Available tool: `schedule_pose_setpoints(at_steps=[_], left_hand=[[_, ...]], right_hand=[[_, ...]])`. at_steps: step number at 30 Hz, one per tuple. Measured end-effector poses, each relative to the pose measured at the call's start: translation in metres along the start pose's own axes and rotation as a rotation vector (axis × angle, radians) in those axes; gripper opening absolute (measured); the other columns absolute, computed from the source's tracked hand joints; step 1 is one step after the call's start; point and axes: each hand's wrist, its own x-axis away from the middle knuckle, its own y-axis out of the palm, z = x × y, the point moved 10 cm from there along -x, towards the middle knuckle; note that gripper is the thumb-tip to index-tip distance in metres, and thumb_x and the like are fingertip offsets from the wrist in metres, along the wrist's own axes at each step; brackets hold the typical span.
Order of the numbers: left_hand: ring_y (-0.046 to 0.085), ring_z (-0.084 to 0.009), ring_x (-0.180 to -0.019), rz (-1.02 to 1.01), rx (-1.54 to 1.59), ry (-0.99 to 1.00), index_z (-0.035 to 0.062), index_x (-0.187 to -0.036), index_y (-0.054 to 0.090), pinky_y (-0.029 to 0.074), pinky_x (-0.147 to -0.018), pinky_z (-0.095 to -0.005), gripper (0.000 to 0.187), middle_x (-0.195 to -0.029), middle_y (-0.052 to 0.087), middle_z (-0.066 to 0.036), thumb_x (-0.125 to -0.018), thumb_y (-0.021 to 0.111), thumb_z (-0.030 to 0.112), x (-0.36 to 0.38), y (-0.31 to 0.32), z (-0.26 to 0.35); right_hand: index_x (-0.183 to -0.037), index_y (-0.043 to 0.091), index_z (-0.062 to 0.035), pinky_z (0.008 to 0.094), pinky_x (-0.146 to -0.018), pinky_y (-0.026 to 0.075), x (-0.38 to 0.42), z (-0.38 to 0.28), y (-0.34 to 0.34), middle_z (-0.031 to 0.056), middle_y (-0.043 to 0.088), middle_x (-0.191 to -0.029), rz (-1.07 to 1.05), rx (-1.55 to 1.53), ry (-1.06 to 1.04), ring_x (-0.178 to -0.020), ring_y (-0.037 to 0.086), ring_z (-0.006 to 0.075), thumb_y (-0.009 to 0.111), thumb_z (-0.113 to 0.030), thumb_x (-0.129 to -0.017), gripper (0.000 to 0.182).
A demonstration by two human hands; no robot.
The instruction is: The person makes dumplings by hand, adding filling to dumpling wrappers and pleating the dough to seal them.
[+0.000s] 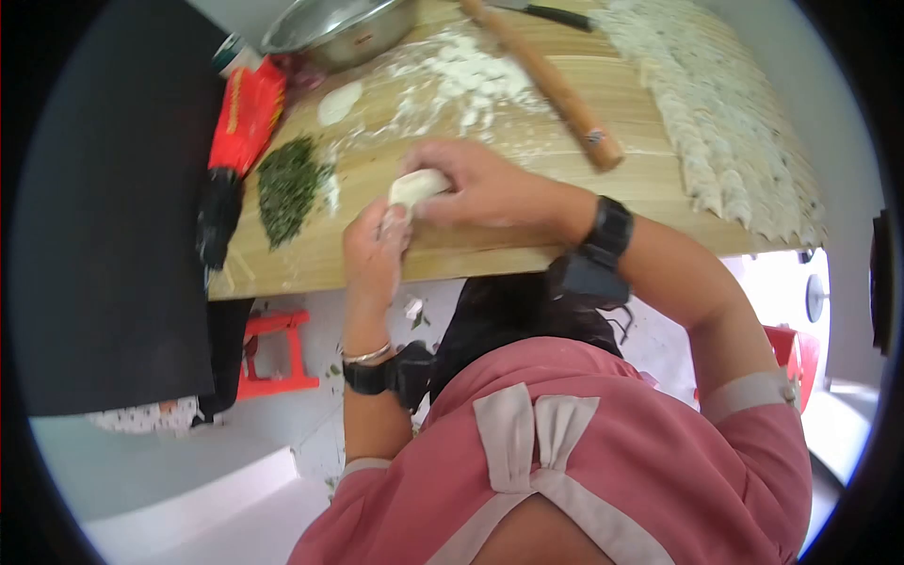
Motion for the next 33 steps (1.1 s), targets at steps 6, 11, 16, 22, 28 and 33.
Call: schedule_pose_setpoints(at_steps=[6,11,16,22,28,33], left_hand=[[0.039,-0.0045,-0.057,0.048,-0.021,0.052,0.0069,-0.078,0.051,0.029,-0.049,-0.0205,0.021,-0.064,0.043,0.003,-0.093,0.049,0.021,-0.004,-0.01,-0.002],[0.036,-0.0066,-0.053,-0.018,0.265,0.183,0.0078,-0.071,0.044,0.026,-0.047,-0.0211,0.035,-0.062,0.038,0.0,-0.096,0.042,0.032,-0.003,-0.002,0.006],[0.035,-0.006,-0.055,-0.088,0.166,0.269,0.0078,-0.072,0.043,0.025,-0.048,-0.021,0.027,-0.062,0.036,0.001,-0.096,0.043,0.02,-0.001,0.002,0.014],[0.032,-0.0046,-0.056,-0.081,0.133,0.217,0.0084,-0.075,0.042,0.024,-0.05,-0.0202,0.021,-0.065,0.036,0.003,-0.096,0.042,0.012,0.003,0.008,0.015],[0.036,-0.0054,-0.057,-0.036,0.136,0.203,0.0058,-0.077,0.045,0.029,-0.051,-0.02,0.015,-0.064,0.039,0.002,-0.093,0.047,0.007,0.002,0.001,0.009],[0.041,-0.0049,-0.06,0.056,-0.131,0.199,0.0041,-0.076,0.051,0.035,-0.053,-0.0215,0.011,-0.066,0.045,0.003,-0.087,0.052,0.003,-0.001,-0.014,-0.003]], right_hand=[[-0.09,0.057,-0.0021,0.0433,-0.063,0.047,0.009,-0.039,0.003,0.0203,0.059,-0.079,0.034,0.749,-0.261,-0.076,0.058,0.0383,0.065,-0.022,-0.075,0.027],[-0.087,0.056,-0.0049,0.0452,-0.061,0.045,0.048,-0.071,-0.013,0.0161,0.058,-0.077,0.137,0.881,-0.159,-0.073,0.058,0.0369,0.063,-0.022,-0.078,0.021],[-0.089,0.056,-0.0041,0.0407,-0.061,0.045,0.165,-0.11,-0.088,0.0138,0.056,-0.075,0.46,0.991,0.109,-0.07,0.057,0.0337,0.06,-0.022,-0.084,0.019],[-0.091,0.057,-0.0048,0.0393,-0.069,0.046,0.263,-0.122,-0.152,0.0143,0.059,-0.083,0.574,1.311,0.389,-0.082,0.057,0.0337,0.066,-0.021,-0.076,0.024],[-0.093,0.056,-0.0047,0.0379,-0.072,0.045,0.254,-0.133,-0.157,0.0122,0.054,-0.088,0.624,1.372,0.386,-0.083,0.056,0.0314,0.067,-0.01,-0.073,0.023],[-0.096,0.056,-0.0061,0.0387,-0.072,0.047,0.246,-0.147,-0.154,0.0125,0.055,-0.095,0.655,1.431,0.42,-0.087,0.056,0.0327,0.065,-0.005,-0.067,0.03]])
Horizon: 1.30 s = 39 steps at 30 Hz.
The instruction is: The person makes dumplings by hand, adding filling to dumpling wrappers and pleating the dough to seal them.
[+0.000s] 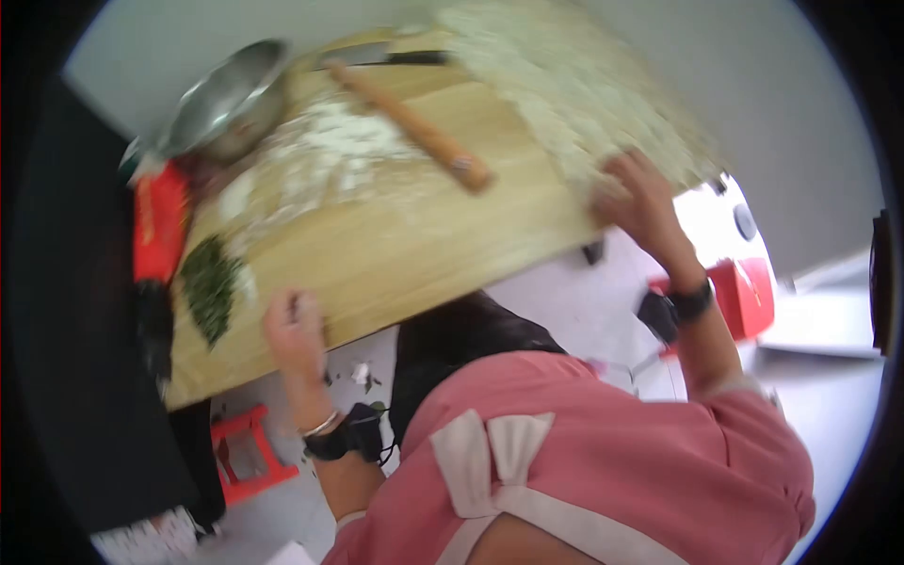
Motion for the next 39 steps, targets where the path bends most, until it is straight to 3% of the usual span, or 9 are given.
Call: schedule_pose_setpoints(at_steps=[8,13,14,15,20,26,32,35,39], left_hand=[[0.039,-0.0059,-0.058,0.076,-0.015,0.037,-0.0003,-0.073,0.053,0.035,-0.053,-0.0229,0.017,-0.061,0.045,0.001,-0.084,0.06,0.009,-0.001,-0.023,0.028],[0.036,-0.007,-0.055,0.168,-0.077,-0.038,-0.0013,-0.072,0.051,0.034,-0.051,-0.0247,0.02,-0.056,0.042,0.0,-0.085,0.061,0.01,-0.011,-0.052,0.009],[0.036,-0.007,-0.055,0.178,-0.077,-0.035,-0.0013,-0.072,0.051,0.034,-0.051,-0.0247,0.02,-0.056,0.042,0.0,-0.085,0.061,0.01,-0.011,-0.054,0.008],[0.036,-0.0071,-0.055,0.185,-0.052,-0.027,-0.0011,-0.071,0.05,0.034,-0.051,-0.0248,0.021,-0.056,0.042,0.0,-0.085,0.061,0.011,-0.011,-0.054,0.007],[0.036,-0.0075,-0.055,0.182,-0.042,-0.027,-0.0005,-0.071,0.049,0.034,-0.05,-0.0252,0.021,-0.056,0.042,-0.001,-0.085,0.061,0.011,-0.011,-0.057,0.006],[0.037,-0.0089,-0.055,0.187,0.019,-0.037,-0.0005,-0.072,0.05,0.035,-0.051,-0.0263,0.021,-0.058,0.044,-0.003,-0.085,0.061,0.011,-0.01,-0.057,0.003],[0.037,-0.0092,-0.058,0.247,-0.093,0.01,-0.0002,-0.073,0.05,0.034,-0.053,-0.0268,0.015,-0.06,0.042,-0.002,-0.083,0.059,0.008,-0.008,-0.059,0.006],[0.034,-0.0079,-0.059,0.226,-0.044,-0.055,0.0011,-0.072,0.048,0.031,-0.052,-0.0256,0.016,-0.062,0.038,0.002,-0.084,0.058,0.006,-0.007,-0.06,-0.009],[0.032,-0.006,-0.059,0.19,0.045,-0.047,0.0025,-0.073,0.047,0.028,-0.052,-0.0231,0.015,-0.063,0.037,0.004,-0.085,0.056,0.005,-0.009,-0.055,-0.018]], right_hand=[[-0.092,0.055,-0.0032,0.0326,-0.065,0.046,-0.08,-0.14,-0.01,0.0108,0.055,-0.087,-0.141,-0.195,-0.305,-0.079,0.056,0.0253,0.066,-0.003,-0.073,0.022],[-0.09,0.057,-0.0014,0.0386,-0.067,0.046,-0.135,-0.26,0.083,0.0136,0.058,-0.081,-0.458,-0.368,-0.751,-0.079,0.058,0.0285,0.063,-0.018,-0.08,0.021],[-0.096,0.059,-0.0018,0.0348,-0.071,0.047,-0.15,-0.275,0.12,0.0109,0.061,-0.088,-0.562,-0.407,-0.791,-0.08,0.058,0.0239,0.06,-0.019,-0.084,0.021],[-0.091,0.06,-0.0005,0.0388,-0.072,0.048,-0.17,-0.287,0.156,0.0172,0.064,-0.086,-0.536,-0.427,-0.796,-0.081,0.061,0.0321,0.06,-0.024,-0.082,0.025],[-0.094,0.063,-0.0004,0.0423,-0.079,0.047,-0.235,-0.318,0.285,0.0194,0.064,-0.093,-0.478,-0.295,-0.588,-0.089,0.061,0.0354,0.059,-0.027,-0.08,0.03],[-0.084,0.067,0.0012,0.0434,-0.081,0.049,-0.262,-0.311,0.314,0.0233,0.064,-0.094,-0.329,-0.261,-0.249,-0.09,0.062,0.0366,0.06,-0.025,-0.075,0.029],[-0.07,0.067,-0.0018,0.0471,-0.07,0.05,-0.268,-0.325,0.327,0.0211,0.065,-0.077,-0.176,-0.305,-0.336,-0.077,0.064,0.0372,0.057,-0.013,-0.07,0.016],[-0.078,0.066,-0.0026,0.0444,-0.073,0.051,-0.259,-0.325,0.311,0.0211,0.065,-0.085,-0.027,-0.347,-0.256,-0.082,0.064,0.0364,0.058,-0.008,-0.07,0.012],[-0.079,0.061,-0.0025,0.0466,-0.073,0.047,-0.249,-0.325,0.305,0.0204,0.062,-0.081,-0.135,-0.375,-0.215,-0.083,0.06,0.0387,0.061,-0.006,-0.066,0.013]])
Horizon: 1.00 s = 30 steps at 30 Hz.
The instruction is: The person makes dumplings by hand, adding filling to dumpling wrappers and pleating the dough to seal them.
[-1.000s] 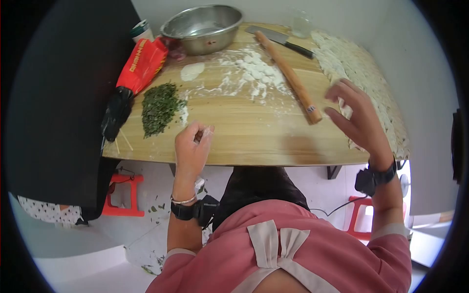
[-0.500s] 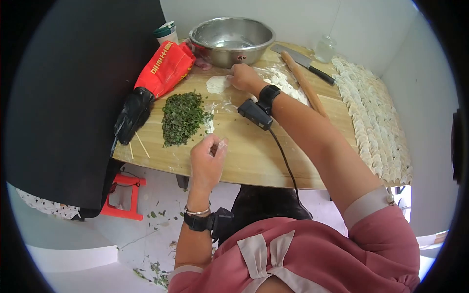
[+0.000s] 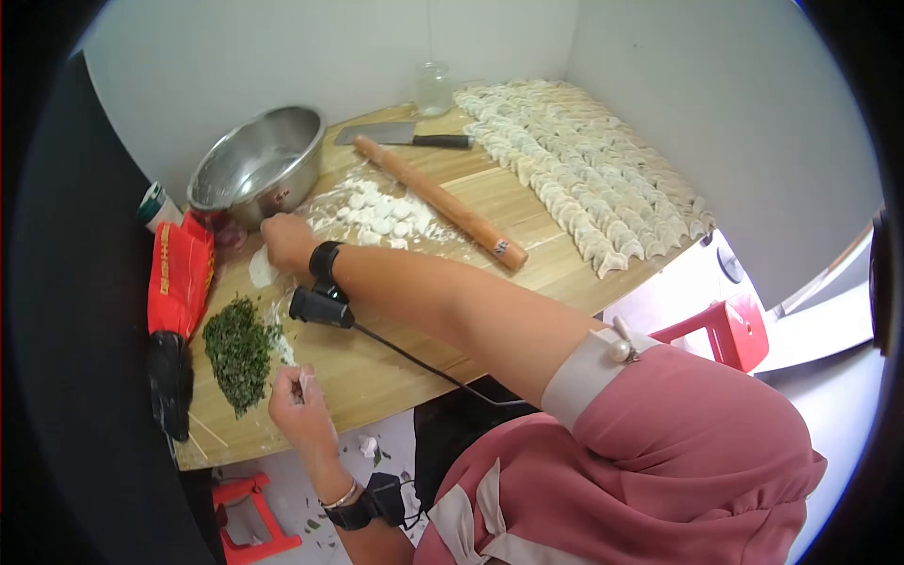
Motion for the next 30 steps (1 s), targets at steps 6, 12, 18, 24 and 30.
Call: schedule_pose_setpoints(at_steps=[6,12,18,24,30], left_hand=[[0.035,-0.0031,-0.056,-0.022,0.132,-0.042,0.0045,-0.076,0.048,0.027,-0.05,-0.02,0.012,-0.063,0.039,0.005,-0.088,0.052,0.003,0.002,0.003,0.002],[0.035,-0.0029,-0.054,-0.025,0.12,-0.039,0.0055,-0.08,0.049,0.029,-0.047,-0.0205,0.01,-0.064,0.039,0.005,-0.09,0.051,0.007,-0.001,0.0,-0.002],[0.039,-0.0032,-0.059,0.036,0.291,0.012,0.005,-0.114,0.048,0.032,-0.049,-0.0167,0.024,-0.077,0.047,0.001,-0.094,0.045,0.017,-0.005,-0.005,0.007],[0.045,-0.0031,-0.062,0.103,0.48,-0.037,0.0011,-0.114,0.048,0.034,-0.05,-0.0164,0.025,-0.086,0.056,-0.004,-0.095,0.046,0.018,-0.007,-0.008,0.008],[0.044,-0.0036,-0.06,0.04,0.418,-0.078,0.0036,-0.095,0.053,0.033,-0.05,-0.0177,0.017,-0.072,0.054,0.0,-0.096,0.047,0.019,-0.004,-0.004,0.006]], right_hand=[[-0.079,0.061,-0.0064,0.0468,-0.069,0.046,0.001,0.004,-0.021,0.017,0.062,-0.076,0.187,-0.195,-0.029,-0.078,0.06,0.038,0.062,-0.007,-0.066,0.012],[-0.076,0.063,-0.0044,0.0393,-0.066,0.048,0.007,0.004,-0.041,0.0158,0.063,-0.075,0.211,-0.432,-0.195,-0.072,0.061,0.0309,0.066,-0.016,-0.068,0.014],[-0.094,0.065,-0.0032,0.0222,-0.06,0.045,0.059,-0.044,-0.049,-0.0002,0.062,-0.078,-0.532,-0.967,-0.186,-0.069,0.056,0.0069,0.06,-0.017,-0.088,0.016],[-0.093,0.065,-0.0059,0.0194,-0.059,0.043,0.104,-0.067,-0.025,-0.0026,0.062,-0.079,-0.804,-1.157,-0.024,-0.07,0.055,0.004,0.062,-0.015,-0.087,0.012],[-0.095,0.065,-0.0071,0.0177,-0.061,0.044,0.123,-0.062,-0.02,-0.0029,0.064,-0.082,-0.785,-1.185,-0.001,-0.07,0.056,0.0036,0.063,-0.016,-0.086,0.013]])
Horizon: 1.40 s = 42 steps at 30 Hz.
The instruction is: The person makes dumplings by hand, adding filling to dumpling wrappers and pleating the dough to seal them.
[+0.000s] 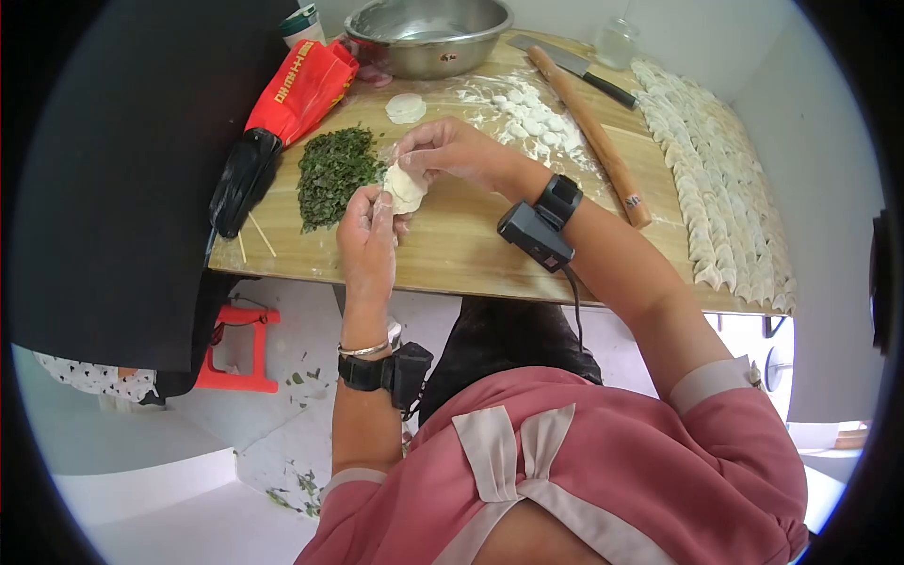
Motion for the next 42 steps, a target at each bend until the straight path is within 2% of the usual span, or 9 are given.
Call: schedule_pose_setpoints(at_steps=[12,14,18,20,24,33,36,38,42], left_hand=[[0.055,-0.0085,-0.066,0.098,0.042,0.01,0.0033,-0.095,0.053,0.04,-0.054,-0.0202,0.014,-0.083,0.061,-0.005,-0.096,0.046,0.015,-0.005,-0.013,-0.008],[0.057,-0.0091,-0.068,0.089,0.023,0.008,0.0021,-0.096,0.053,0.041,-0.055,-0.0203,0.014,-0.084,0.061,-0.005,-0.096,0.047,0.014,-0.005,-0.013,-0.007],[0.06,-0.0107,-0.072,0.081,-0.042,0.018,0.0008,-0.099,0.053,0.045,-0.058,-0.0213,0.012,-0.085,0.061,-0.006,-0.095,0.047,0.011,-0.003,-0.008,-0.004],[0.06,-0.0108,-0.073,0.061,-0.045,0.035,0.0006,-0.099,0.053,0.045,-0.058,-0.0216,0.013,-0.086,0.061,-0.006,-0.095,0.047,0.011,-0.004,-0.008,-0.003],[0.06,-0.0124,-0.077,0.094,-0.017,0.048,0.0003,-0.098,0.053,0.048,-0.062,-0.0246,0.014,-0.091,0.062,-0.008,-0.094,0.045,0.011,-0.003,-0.014,-0.002],[0.062,-0.0332,-0.096,-0.006,0.438,0.036,0.0011,-0.104,0.044,0.054,-0.076,-0.037,0.019,-0.105,0.06,-0.021,-0.093,0.041,0.016,-0.003,-0.012,0.001],[0.062,-0.0343,-0.095,0.046,0.358,0.028,-0.0006,-0.109,0.043,0.054,-0.076,-0.0368,0.022,-0.107,0.059,-0.023,-0.093,0.042,0.015,-0.002,-0.018,0.002],[0.063,-0.0332,-0.095,0.127,0.324,0.002,-0.0014,-0.111,0.042,0.054,-0.075,-0.0366,0.023,-0.107,0.059,-0.022,-0.093,0.042,0.014,0.004,-0.026,0.002],[0.064,-0.0285,-0.092,0.303,0.194,-0.046,-0.0028,-0.116,0.042,0.053,-0.075,-0.0353,0.025,-0.105,0.059,-0.018,-0.093,0.043,0.008,0.019,-0.05,0.005]], right_hand=[[-0.091,0.063,-0.0037,0.0219,-0.066,0.046,0.008,0.005,-0.007,-0.0005,0.06,-0.08,0.063,-0.047,-0.09,-0.07,0.055,0.0077,0.064,-0.016,-0.085,0.014],[-0.092,0.059,-0.0034,0.0237,-0.073,0.045,0.012,-0.007,-0.017,-0.0008,0.058,-0.085,0.263,0.269,-0.31,-0.08,0.054,0.0082,0.066,-0.018,-0.084,0.018],[-0.092,0.056,-0.0031,0.0247,-0.074,0.044,0.019,-0.022,0.006,-0.0009,0.055,-0.085,0.15,0.544,-0.277,-0.082,0.052,0.0085,0.066,-0.021,-0.083,0.022],[-0.087,0.055,-0.004,0.0261,-0.065,0.044,0.016,-0.014,0.02,0.0008,0.055,-0.075,0.029,0.478,-0.329,-0.07,0.05,0.0102,0.066,-0.024,-0.082,0.023],[-0.09,0.056,-0.0042,0.0229,-0.07,0.044,0.012,0.004,0.019,-0.0011,0.056,-0.084,-0.069,0.181,-0.165,-0.077,0.052,0.0079,0.059,-0.015,-0.088,0.012],[-0.09,0.057,-0.0064,0.0216,-0.066,0.046,0.018,0.0,-0.037,-0.0014,0.059,-0.08,0.202,-0.21,-0.058,-0.072,0.056,0.0071,0.054,-0.018,-0.091,0.012],[-0.088,0.057,-0.0055,0.0252,-0.063,0.047,0.022,0.0,-0.049,0.002,0.06,-0.078,0.29,0.25,0.071,-0.069,0.058,0.0108,0.056,-0.018,-0.088,0.013],[-0.085,0.059,-0.0048,0.0319,-0.062,0.048,0.025,-0.038,-0.049,0.0085,0.061,-0.075,0.477,1.08,-0.168,-0.067,0.059,0.0193,0.059,-0.02,-0.084,0.015],[-0.083,0.06,-0.0049,0.0391,-0.063,0.048,-0.004,-0.034,-0.021,0.0145,0.06,-0.075,0.329,1.152,-0.281,-0.068,0.059,0.0295,0.061,-0.02,-0.079,0.015]])
